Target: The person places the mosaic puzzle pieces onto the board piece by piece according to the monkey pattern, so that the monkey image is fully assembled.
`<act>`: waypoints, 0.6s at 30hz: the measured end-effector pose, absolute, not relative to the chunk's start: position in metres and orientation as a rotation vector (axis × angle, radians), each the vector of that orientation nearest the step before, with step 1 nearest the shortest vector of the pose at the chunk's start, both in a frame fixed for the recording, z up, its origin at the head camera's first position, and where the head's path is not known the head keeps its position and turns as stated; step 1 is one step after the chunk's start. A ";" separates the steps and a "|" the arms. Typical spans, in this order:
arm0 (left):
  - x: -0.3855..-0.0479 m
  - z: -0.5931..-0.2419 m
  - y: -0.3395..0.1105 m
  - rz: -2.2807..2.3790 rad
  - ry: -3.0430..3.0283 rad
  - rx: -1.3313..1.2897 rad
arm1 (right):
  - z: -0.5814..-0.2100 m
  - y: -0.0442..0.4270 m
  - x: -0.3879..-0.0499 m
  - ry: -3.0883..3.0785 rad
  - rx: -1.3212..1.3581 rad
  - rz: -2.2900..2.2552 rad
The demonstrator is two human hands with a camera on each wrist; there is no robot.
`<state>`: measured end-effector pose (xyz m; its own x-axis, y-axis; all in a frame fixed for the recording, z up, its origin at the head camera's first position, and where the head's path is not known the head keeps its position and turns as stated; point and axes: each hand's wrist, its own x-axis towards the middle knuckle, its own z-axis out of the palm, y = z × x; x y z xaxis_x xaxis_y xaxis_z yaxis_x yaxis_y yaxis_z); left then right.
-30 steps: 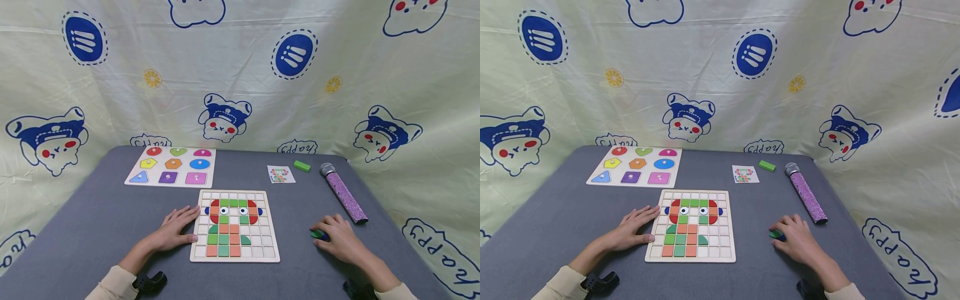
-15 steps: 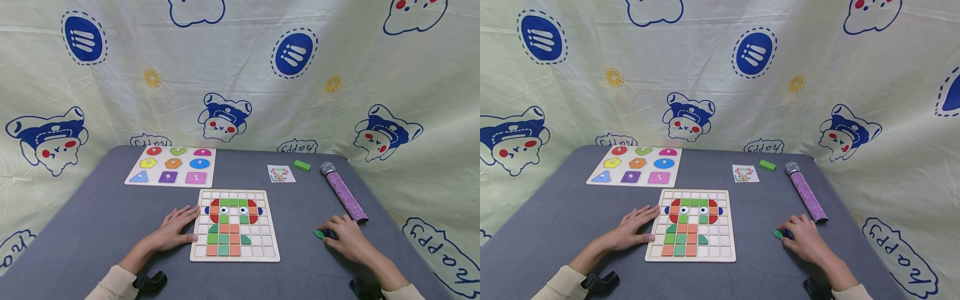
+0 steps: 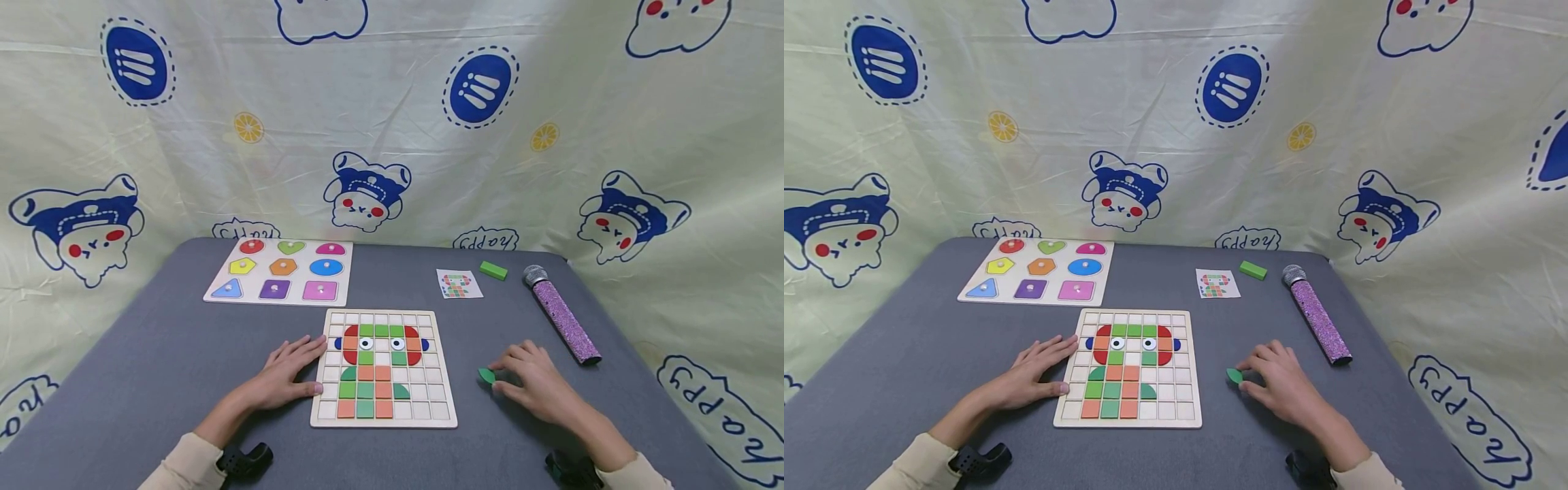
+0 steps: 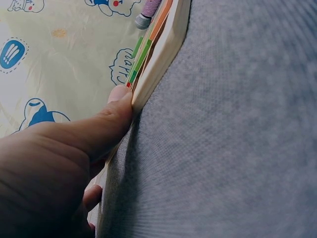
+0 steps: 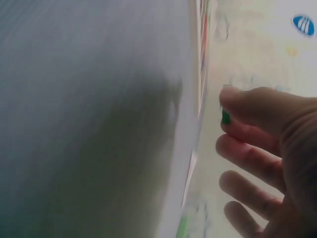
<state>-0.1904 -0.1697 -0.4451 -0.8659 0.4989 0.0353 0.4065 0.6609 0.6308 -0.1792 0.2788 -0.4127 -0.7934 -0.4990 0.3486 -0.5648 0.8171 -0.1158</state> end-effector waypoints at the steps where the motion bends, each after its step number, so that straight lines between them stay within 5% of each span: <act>1: -0.190 -0.445 -0.170 0.988 2.731 0.748 | -0.412 0.271 -0.179 -2.690 0.831 0.322; 18: -0.190 -0.445 -0.170 0.982 2.740 0.754 | -0.413 0.147 -0.177 -2.551 1.183 0.423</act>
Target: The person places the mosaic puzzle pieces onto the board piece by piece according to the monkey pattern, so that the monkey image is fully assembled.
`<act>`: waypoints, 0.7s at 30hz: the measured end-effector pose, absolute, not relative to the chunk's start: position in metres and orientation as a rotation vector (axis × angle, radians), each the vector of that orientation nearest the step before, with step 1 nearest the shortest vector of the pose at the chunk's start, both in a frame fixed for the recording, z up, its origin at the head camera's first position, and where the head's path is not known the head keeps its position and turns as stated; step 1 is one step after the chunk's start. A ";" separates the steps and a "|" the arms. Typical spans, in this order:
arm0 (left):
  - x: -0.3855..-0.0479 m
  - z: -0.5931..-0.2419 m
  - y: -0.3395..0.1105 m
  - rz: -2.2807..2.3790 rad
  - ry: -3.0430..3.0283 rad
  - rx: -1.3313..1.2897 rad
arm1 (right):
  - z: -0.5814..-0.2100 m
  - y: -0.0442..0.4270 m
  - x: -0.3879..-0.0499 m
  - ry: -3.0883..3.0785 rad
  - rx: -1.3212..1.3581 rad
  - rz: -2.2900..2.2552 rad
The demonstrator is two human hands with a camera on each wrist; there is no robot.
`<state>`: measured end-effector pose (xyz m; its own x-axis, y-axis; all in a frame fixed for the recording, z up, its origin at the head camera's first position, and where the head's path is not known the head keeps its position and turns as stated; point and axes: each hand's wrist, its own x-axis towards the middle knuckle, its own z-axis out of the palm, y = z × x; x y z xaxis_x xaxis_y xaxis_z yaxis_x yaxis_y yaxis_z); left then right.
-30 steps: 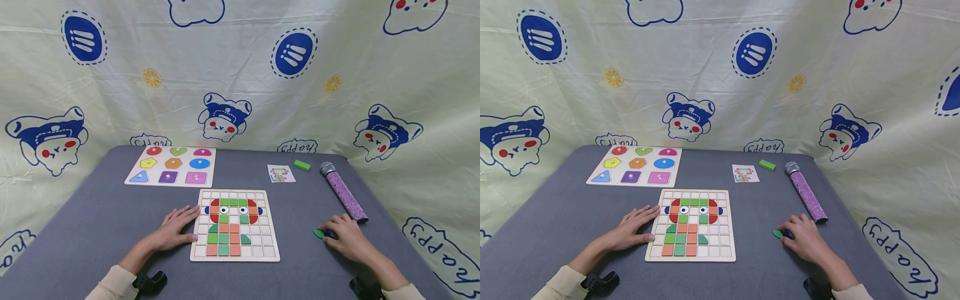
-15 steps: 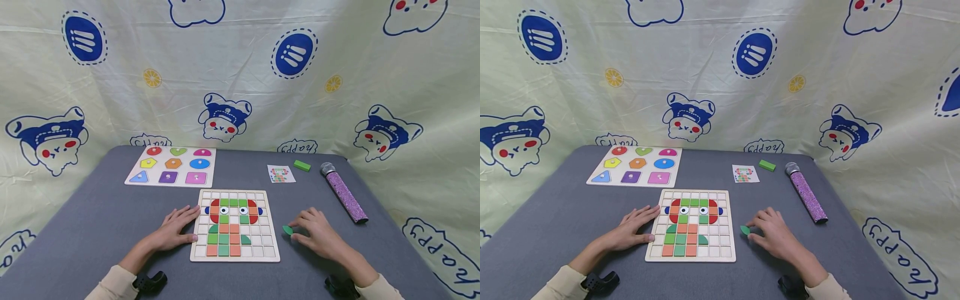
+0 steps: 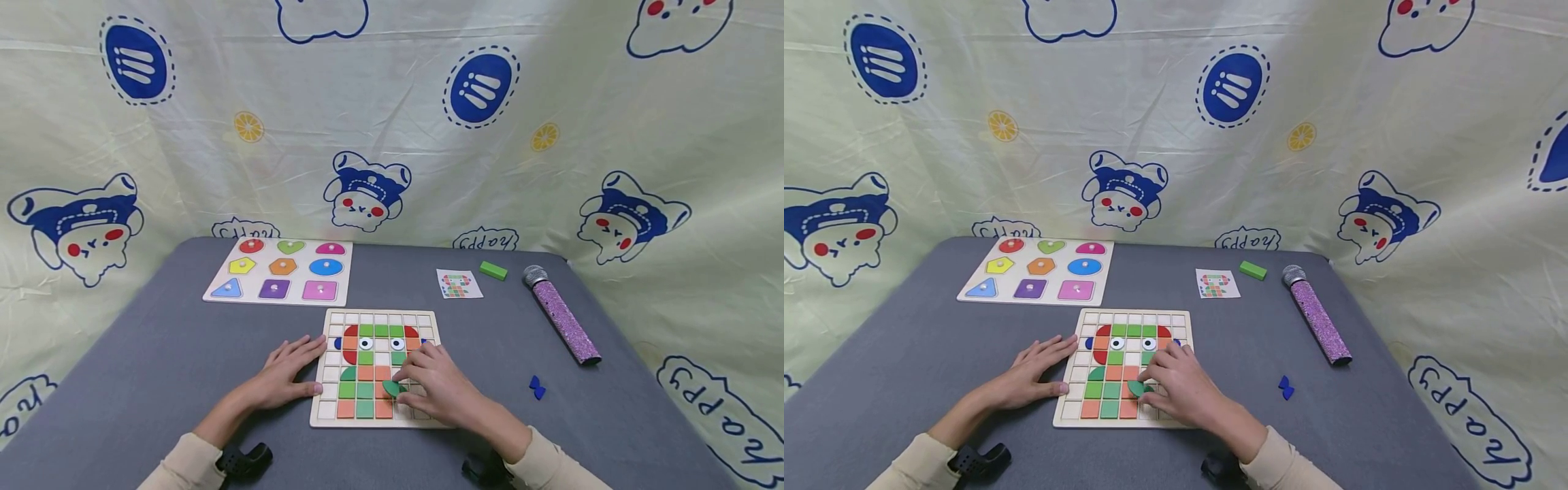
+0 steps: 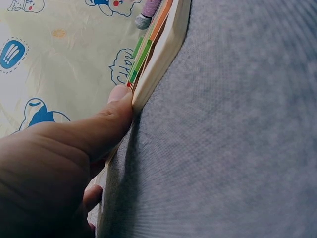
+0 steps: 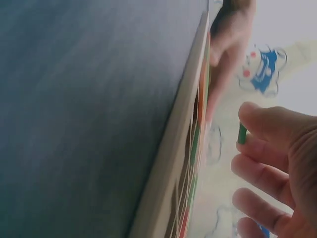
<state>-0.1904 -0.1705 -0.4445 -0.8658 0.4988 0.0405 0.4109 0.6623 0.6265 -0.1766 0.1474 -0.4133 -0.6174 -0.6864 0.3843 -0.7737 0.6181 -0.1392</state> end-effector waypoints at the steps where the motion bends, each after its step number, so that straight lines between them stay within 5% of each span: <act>1: -0.190 -0.445 -0.170 0.983 2.741 0.757 | -0.414 0.142 -0.176 -2.543 1.196 0.416; 21: -0.191 -0.446 -0.169 0.973 2.749 0.748 | -0.413 0.063 -0.168 -2.614 1.329 0.208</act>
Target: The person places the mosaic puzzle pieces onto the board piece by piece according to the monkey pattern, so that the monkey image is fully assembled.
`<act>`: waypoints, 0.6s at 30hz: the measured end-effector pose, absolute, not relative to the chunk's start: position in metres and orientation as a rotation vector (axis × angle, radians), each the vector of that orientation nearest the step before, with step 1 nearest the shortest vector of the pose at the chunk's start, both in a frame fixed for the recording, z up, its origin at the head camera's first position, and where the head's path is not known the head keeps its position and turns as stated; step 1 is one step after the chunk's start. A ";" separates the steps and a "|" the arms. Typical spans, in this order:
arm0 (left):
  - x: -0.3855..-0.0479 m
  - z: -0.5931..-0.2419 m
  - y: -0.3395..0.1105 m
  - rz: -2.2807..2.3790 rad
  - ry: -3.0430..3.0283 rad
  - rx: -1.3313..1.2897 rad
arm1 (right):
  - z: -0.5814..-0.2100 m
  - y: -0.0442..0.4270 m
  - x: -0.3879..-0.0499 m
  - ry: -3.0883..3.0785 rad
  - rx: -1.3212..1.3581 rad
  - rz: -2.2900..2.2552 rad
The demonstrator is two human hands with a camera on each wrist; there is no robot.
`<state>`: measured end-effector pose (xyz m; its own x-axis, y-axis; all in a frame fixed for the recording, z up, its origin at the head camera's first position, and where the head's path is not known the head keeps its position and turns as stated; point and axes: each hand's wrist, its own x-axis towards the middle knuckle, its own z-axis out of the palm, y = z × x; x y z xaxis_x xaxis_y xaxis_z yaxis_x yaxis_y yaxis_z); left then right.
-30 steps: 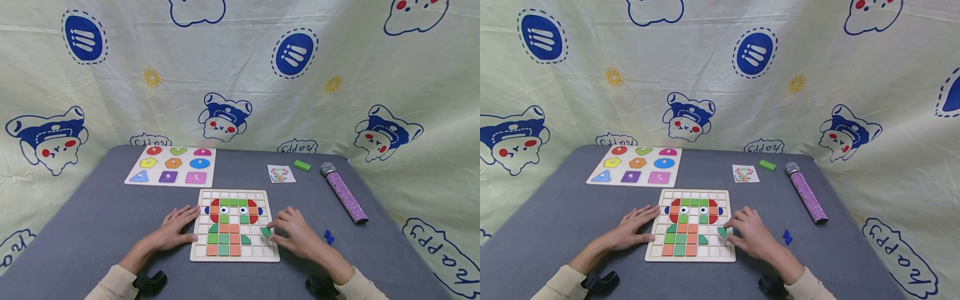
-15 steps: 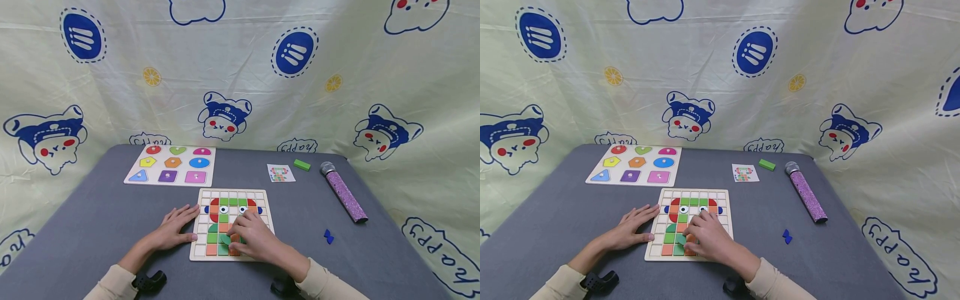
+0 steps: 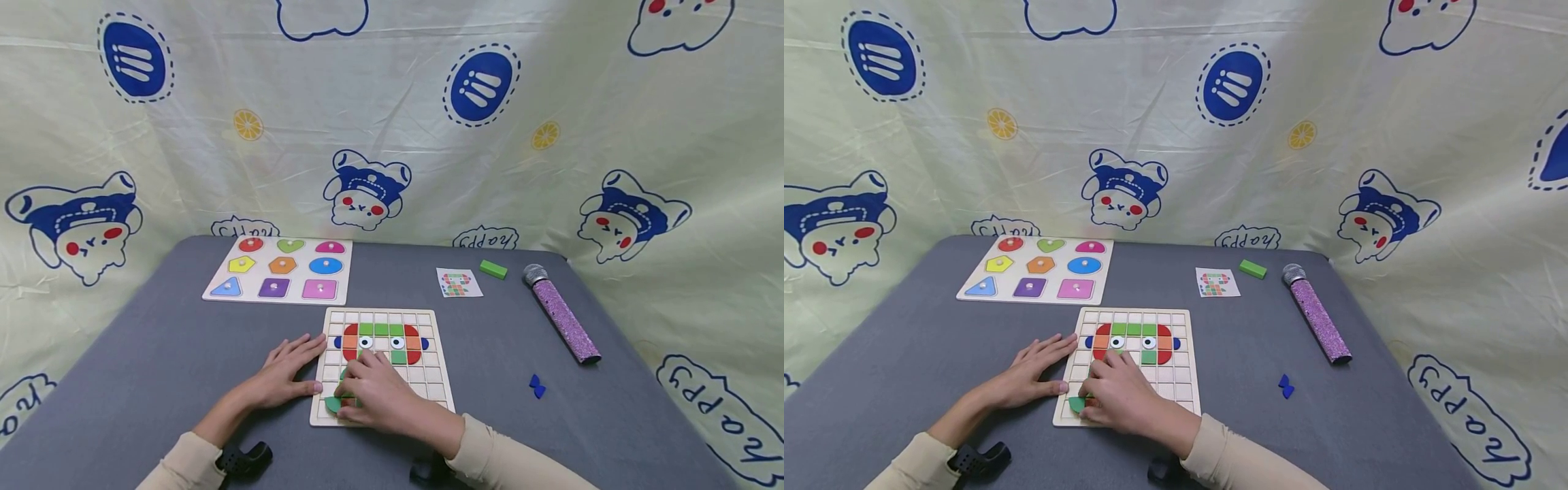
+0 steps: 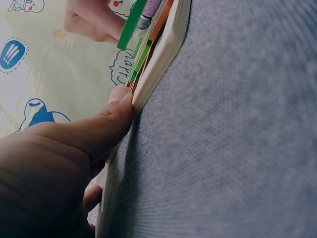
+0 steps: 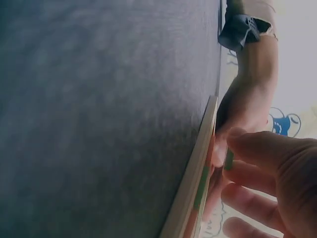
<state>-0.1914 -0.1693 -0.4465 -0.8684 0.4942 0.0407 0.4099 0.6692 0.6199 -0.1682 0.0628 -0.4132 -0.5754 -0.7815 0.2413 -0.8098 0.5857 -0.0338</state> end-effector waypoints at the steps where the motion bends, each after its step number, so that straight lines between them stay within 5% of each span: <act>1: -0.191 -0.446 -0.169 0.971 2.750 0.747 | -0.414 0.061 -0.168 -2.606 1.336 0.196; 18: -0.190 -0.445 -0.170 0.967 2.756 0.753 | -0.416 0.050 -0.170 -2.620 1.341 0.113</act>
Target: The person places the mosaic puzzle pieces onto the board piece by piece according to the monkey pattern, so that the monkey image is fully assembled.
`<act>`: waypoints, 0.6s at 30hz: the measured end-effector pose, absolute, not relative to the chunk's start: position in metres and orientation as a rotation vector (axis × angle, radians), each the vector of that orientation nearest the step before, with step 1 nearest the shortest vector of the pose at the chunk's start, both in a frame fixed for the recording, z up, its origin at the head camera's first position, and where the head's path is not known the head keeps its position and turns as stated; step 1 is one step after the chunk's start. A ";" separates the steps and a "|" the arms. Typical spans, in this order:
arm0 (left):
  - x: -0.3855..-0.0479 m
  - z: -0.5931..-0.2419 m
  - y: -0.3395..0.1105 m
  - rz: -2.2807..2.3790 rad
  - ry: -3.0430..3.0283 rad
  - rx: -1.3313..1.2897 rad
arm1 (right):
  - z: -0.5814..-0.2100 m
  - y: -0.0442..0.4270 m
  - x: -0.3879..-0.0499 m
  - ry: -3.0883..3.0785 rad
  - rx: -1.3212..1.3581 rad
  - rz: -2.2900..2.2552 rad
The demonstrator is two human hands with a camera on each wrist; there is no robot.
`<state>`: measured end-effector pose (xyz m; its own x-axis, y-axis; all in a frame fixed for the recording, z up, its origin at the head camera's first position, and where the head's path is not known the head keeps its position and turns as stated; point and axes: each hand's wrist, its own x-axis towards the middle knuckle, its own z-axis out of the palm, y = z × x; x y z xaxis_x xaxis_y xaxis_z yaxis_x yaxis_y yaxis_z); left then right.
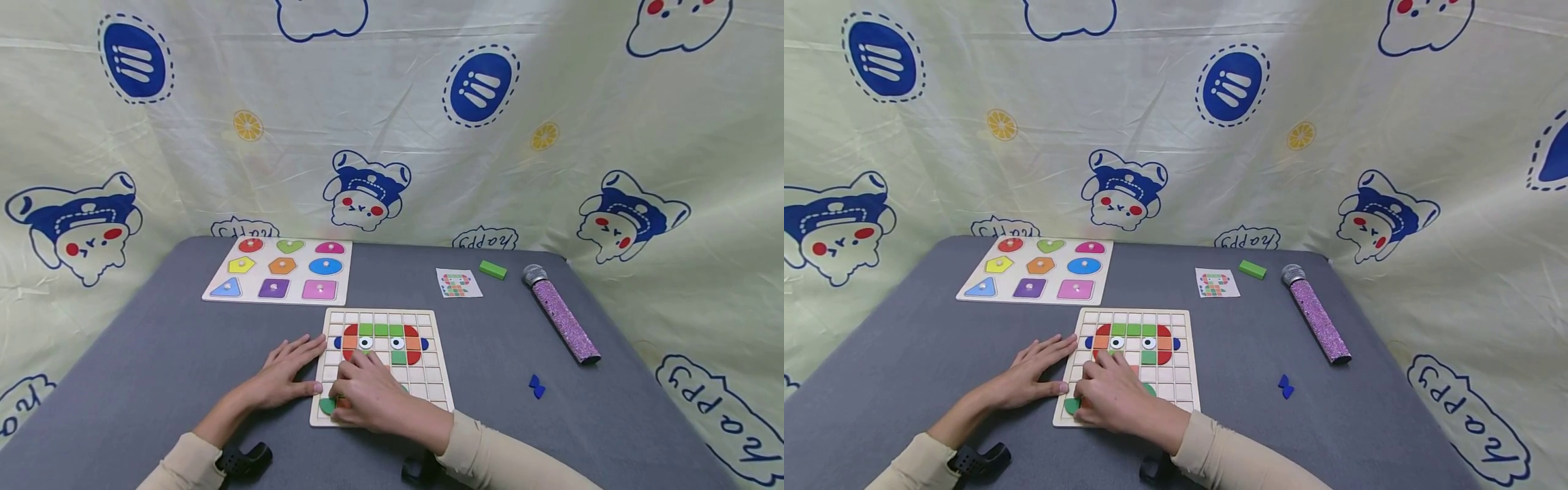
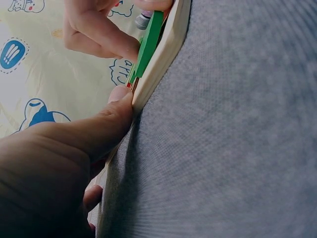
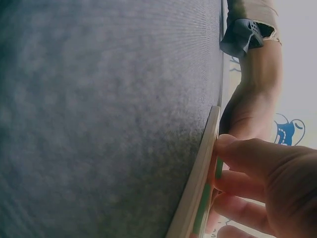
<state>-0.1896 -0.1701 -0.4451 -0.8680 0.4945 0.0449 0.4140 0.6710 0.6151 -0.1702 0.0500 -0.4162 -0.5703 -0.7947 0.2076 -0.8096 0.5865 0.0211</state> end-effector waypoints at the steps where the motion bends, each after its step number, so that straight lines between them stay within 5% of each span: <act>1: -0.190 -0.445 -0.170 0.968 2.755 0.753 | -0.416 0.050 -0.170 -2.621 1.339 0.113; 18: -0.189 -0.442 -0.170 0.965 2.747 0.752 | -0.410 0.060 -0.170 -2.630 1.288 0.149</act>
<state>-0.1885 -0.1697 -0.4420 -0.8666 0.4976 0.0374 0.4116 0.6705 0.6173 -0.1700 0.0604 -0.4103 -0.5967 -0.7687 0.2305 -0.7898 0.6134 0.0013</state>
